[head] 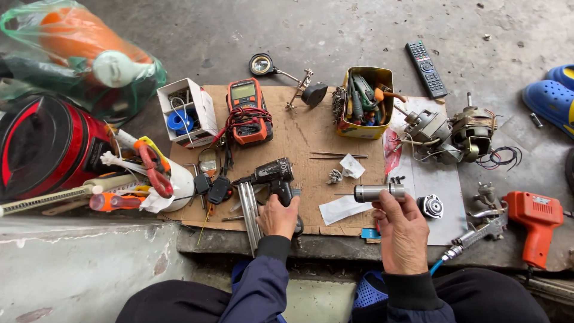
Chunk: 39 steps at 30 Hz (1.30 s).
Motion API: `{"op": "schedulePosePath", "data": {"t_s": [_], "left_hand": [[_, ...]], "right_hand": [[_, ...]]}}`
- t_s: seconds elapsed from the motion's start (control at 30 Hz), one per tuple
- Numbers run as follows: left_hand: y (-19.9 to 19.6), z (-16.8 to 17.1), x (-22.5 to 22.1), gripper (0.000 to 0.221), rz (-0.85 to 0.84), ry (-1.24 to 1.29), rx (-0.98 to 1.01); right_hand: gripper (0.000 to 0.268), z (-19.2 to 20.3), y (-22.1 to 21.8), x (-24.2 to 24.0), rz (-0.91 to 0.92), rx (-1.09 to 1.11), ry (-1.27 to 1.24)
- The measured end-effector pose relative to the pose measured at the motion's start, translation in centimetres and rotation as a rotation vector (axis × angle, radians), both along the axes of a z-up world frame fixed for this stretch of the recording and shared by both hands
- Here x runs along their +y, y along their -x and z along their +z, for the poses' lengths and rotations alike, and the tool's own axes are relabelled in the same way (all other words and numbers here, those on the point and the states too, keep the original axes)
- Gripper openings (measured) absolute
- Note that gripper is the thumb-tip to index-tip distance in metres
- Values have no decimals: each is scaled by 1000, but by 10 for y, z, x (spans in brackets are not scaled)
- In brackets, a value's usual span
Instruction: Disassembling and cleaning a small mechanical component using hand tools
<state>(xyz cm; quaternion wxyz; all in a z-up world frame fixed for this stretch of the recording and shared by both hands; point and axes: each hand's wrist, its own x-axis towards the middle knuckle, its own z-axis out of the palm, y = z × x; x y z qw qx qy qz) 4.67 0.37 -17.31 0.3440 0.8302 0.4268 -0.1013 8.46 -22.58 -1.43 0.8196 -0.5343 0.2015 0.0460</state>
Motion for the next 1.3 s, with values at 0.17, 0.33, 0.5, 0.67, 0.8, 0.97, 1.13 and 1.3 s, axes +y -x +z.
{"op": "schedulePosePath", "data": {"t_s": [0.17,0.33,0.5,0.67,0.8,0.97,1.13,1.3], "left_hand": [[-4,26,6,51,116,166,20],[13,54,15,34,226,419,-215],[52,100,21,72,170,397,-291],[91,190,6,61,253,620,-449],[115,201,4,48,421,867,-703],[131,202,13,47,487,899,-781],[138,183,17,45,566,910,-766],[133,189,20,44,650,907,-619]], "right_hand": [[20,14,7,3,12,3,-8],[18,28,18,-7,16,-52,-80],[15,33,26,-11,44,-113,-104],[20,29,31,3,49,-67,-91],[35,19,25,18,24,96,-191],[34,-38,0,63,18,233,-325],[38,-107,-36,120,-61,455,-426],[34,-171,-68,147,-149,464,-498]]}}
